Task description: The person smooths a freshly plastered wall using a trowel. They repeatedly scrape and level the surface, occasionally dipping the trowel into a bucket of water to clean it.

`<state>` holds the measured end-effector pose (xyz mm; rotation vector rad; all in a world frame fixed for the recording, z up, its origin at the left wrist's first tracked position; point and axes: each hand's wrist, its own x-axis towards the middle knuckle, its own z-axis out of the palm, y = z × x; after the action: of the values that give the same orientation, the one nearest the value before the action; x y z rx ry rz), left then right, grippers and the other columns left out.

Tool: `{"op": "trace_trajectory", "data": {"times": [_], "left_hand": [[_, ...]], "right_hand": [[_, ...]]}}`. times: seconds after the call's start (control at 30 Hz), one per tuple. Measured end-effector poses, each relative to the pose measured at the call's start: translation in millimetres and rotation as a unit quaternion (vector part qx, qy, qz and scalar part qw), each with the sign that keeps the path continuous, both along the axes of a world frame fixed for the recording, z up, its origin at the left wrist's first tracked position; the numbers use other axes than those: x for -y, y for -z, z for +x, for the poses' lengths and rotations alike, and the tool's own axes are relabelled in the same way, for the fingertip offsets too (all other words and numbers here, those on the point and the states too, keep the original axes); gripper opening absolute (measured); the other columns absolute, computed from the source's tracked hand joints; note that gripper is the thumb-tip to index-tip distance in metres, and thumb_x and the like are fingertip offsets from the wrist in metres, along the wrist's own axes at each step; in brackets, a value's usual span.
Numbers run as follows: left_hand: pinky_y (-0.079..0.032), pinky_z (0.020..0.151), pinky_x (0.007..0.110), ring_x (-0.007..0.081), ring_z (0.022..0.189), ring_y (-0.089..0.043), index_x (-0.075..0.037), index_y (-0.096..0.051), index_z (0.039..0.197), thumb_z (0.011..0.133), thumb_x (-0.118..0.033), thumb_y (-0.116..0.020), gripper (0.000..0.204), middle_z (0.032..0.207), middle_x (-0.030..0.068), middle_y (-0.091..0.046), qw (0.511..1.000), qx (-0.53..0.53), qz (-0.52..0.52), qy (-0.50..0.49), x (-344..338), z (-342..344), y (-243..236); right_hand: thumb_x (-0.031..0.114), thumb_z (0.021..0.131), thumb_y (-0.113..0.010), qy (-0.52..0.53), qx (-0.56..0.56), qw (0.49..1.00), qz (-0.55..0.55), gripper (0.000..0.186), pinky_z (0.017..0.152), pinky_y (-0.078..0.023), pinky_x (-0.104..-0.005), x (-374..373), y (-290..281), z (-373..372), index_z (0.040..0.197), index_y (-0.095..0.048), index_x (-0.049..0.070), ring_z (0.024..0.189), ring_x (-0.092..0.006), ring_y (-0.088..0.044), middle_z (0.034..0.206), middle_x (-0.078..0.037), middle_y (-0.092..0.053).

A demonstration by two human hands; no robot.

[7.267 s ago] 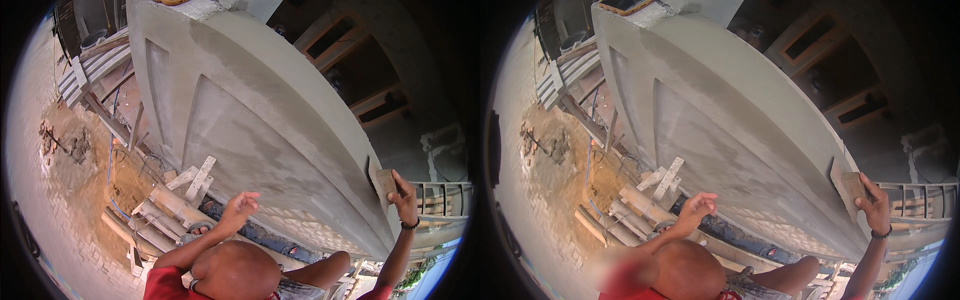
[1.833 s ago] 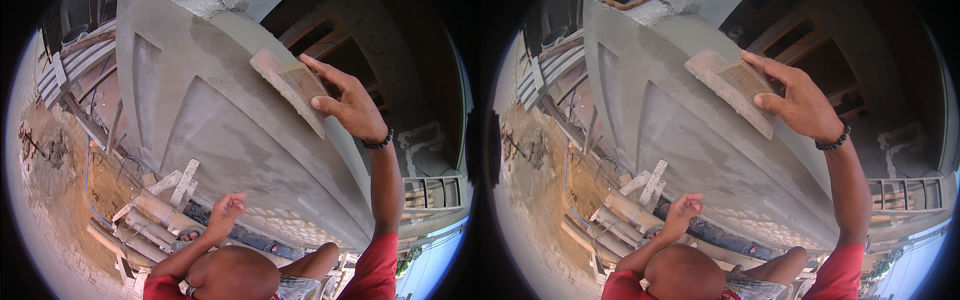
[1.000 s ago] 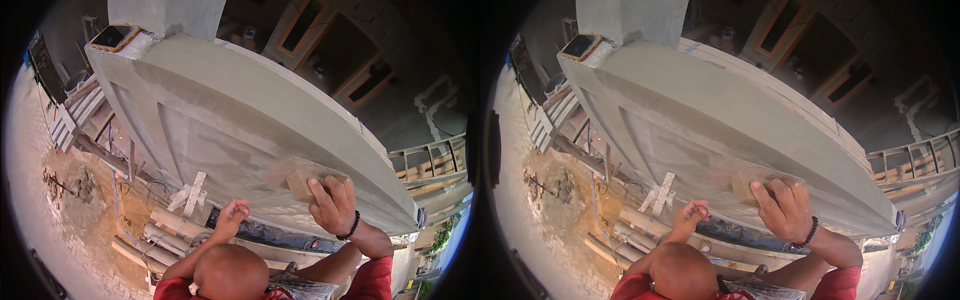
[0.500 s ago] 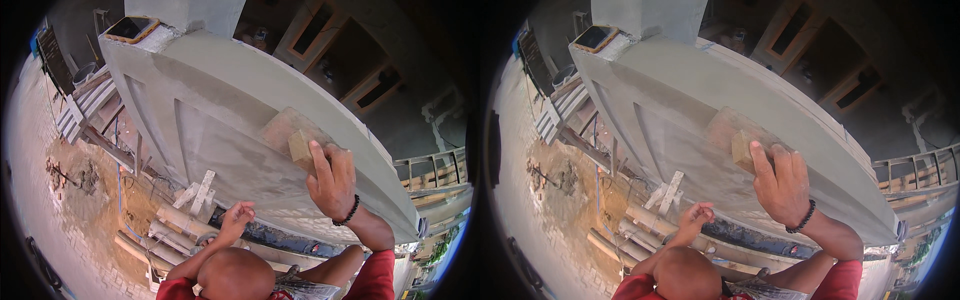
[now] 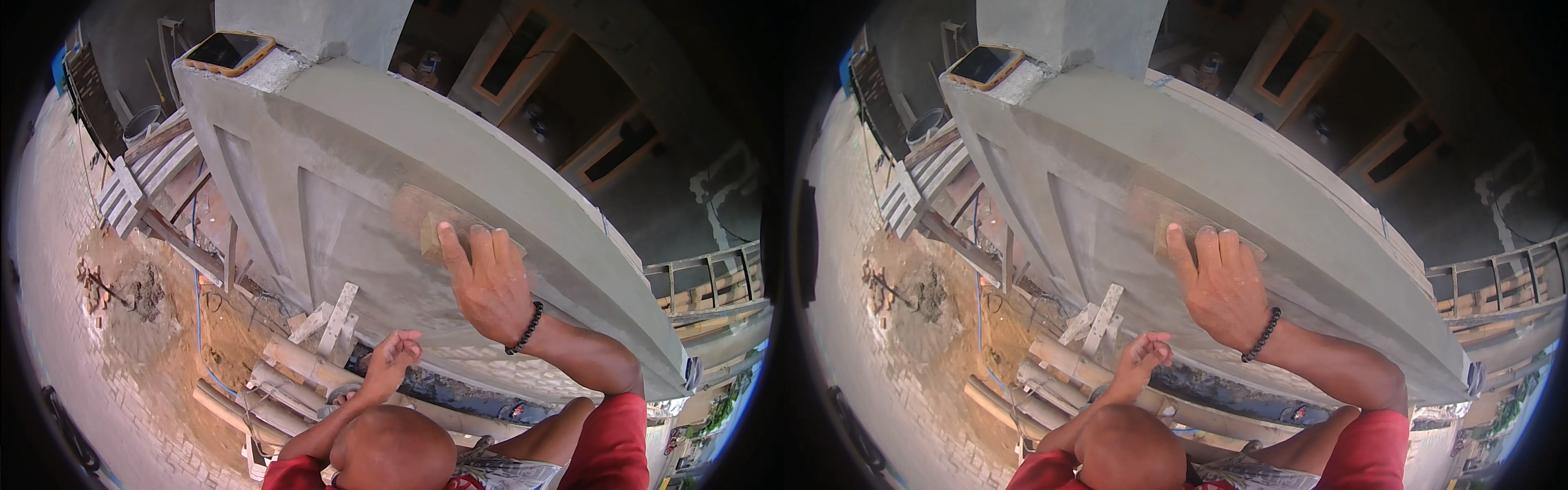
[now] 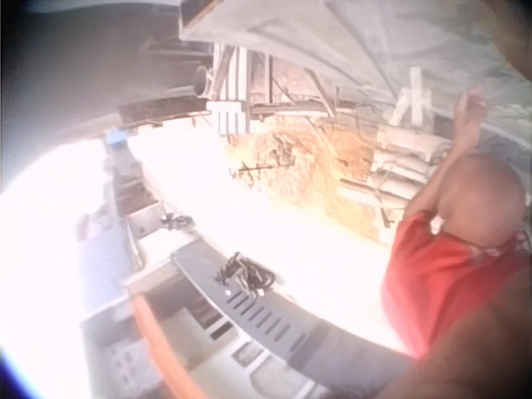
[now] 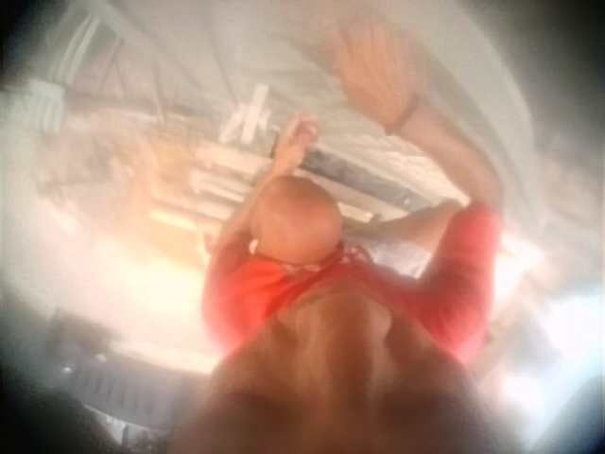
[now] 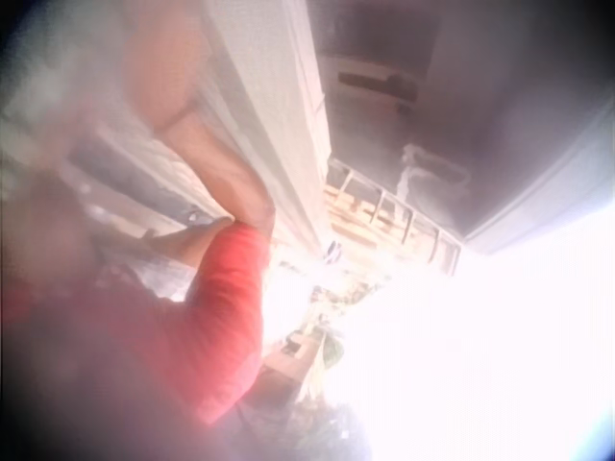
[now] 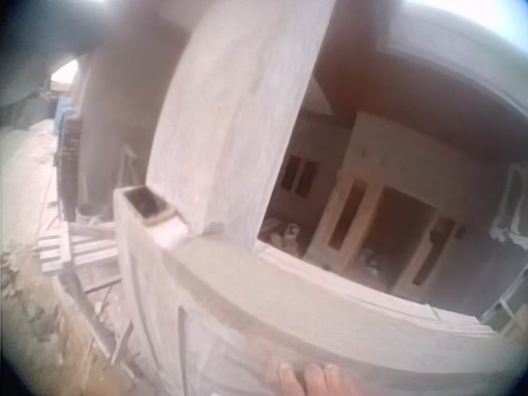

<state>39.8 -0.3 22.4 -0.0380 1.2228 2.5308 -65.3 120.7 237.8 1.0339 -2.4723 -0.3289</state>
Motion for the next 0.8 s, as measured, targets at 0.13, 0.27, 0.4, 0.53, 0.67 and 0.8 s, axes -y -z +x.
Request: {"op": "trace_trajectory", "data": {"times": [0.13, 0.27, 0.4, 0.53, 0.67, 0.8], "left_hand": [[-0.045, 0.076, 0.024, 0.0096, 0.085, -0.056, 0.003, -0.052, 0.124, 0.096, -0.005, -0.053, 0.029, 0.092, 0.0020, -0.058, 1.000, 0.005, -0.024, -0.008, 6.0, 2.1, -10.0], [-0.046, 0.077, 0.024, 0.0097, 0.086, -0.056, 0.003, -0.054, 0.123, 0.097, -0.008, -0.055, 0.028, 0.092, 0.0026, -0.058, 0.999, 0.020, -0.033, -0.006, 8.0, 3.5, -9.8], [-0.047, 0.080, 0.025, 0.0103, 0.086, -0.057, 0.003, -0.055, 0.123, 0.098, -0.010, -0.057, 0.028, 0.092, 0.0027, -0.059, 1.000, -0.003, -0.030, 0.006, 3.1, -2.4, -12.7], [-0.047, 0.085, 0.029, 0.0132, 0.089, -0.057, 0.002, -0.053, 0.125, 0.096, -0.008, -0.057, 0.031, 0.096, 0.0047, -0.059, 0.991, -0.021, -0.067, -0.115, 7.7, -4.4, -7.1], [-0.042, 0.098, 0.035, 0.0197, 0.107, -0.055, 0.002, -0.048, 0.133, 0.092, -0.006, -0.059, 0.043, 0.115, 0.0110, -0.057, 0.939, -0.111, -0.192, -0.262, 30.8, -28.4, -29.3], [-0.026, 0.115, 0.042, 0.0294, 0.138, -0.037, 0.001, -0.036, 0.147, 0.089, -0.004, -0.056, 0.061, 0.147, 0.0193, -0.038, 0.858, -0.225, -0.369, -0.276, 31.1, -60.1, -69.6]], "right_hand": [[-0.002, 0.067, -0.064, -0.039, 0.014, 0.998, -0.046, 0.071, 0.068, -0.043, -0.0409, -5.4, -5.6, 6.6, 0.136, -0.048, -0.003, 0.081, -0.0317, -0.049, 0.101, -0.020, -0.052], [-0.001, 0.067, -0.064, -0.026, -0.063, 0.994, -0.080, 0.070, 0.068, -0.043, -0.0402, -1.9, -22.6, -3.0, 0.135, -0.049, -0.003, 0.081, -0.0307, -0.049, 0.102, -0.019, -0.053], [0.002, 0.070, -0.065, -0.003, 0.047, 0.999, 0.018, 0.069, 0.067, -0.043, -0.0388, -9.9, 10.5, 10.3, 0.137, -0.049, -0.001, 0.081, -0.0288, -0.049, 0.103, -0.018, -0.053], [0.013, 0.079, -0.059, -0.023, -0.029, 0.999, -0.019, 0.057, 0.064, -0.041, -0.0340, -35.4, -13.4, 24.4, 0.134, -0.053, 0.001, 0.081, -0.0239, -0.048, 0.097, -0.013, -0.053], [0.014, 0.081, -0.059, 0.016, -0.069, 0.997, -0.009, 0.056, 0.063, -0.039, -0.0352, -74.6, -8.6, 34.9, 0.136, -0.052, 0.002, 0.080, -0.0229, -0.047, 0.098, -0.012, -0.053], [0.012, 0.081, -0.059, 0.027, 0.032, 0.999, 0.009, 0.058, 0.064, -0.039, -0.0363, -114.7, 18.4, 65.3, 0.137, -0.051, 0.004, 0.078, -0.0227, -0.046, 0.100, -0.013, -0.053]]}}
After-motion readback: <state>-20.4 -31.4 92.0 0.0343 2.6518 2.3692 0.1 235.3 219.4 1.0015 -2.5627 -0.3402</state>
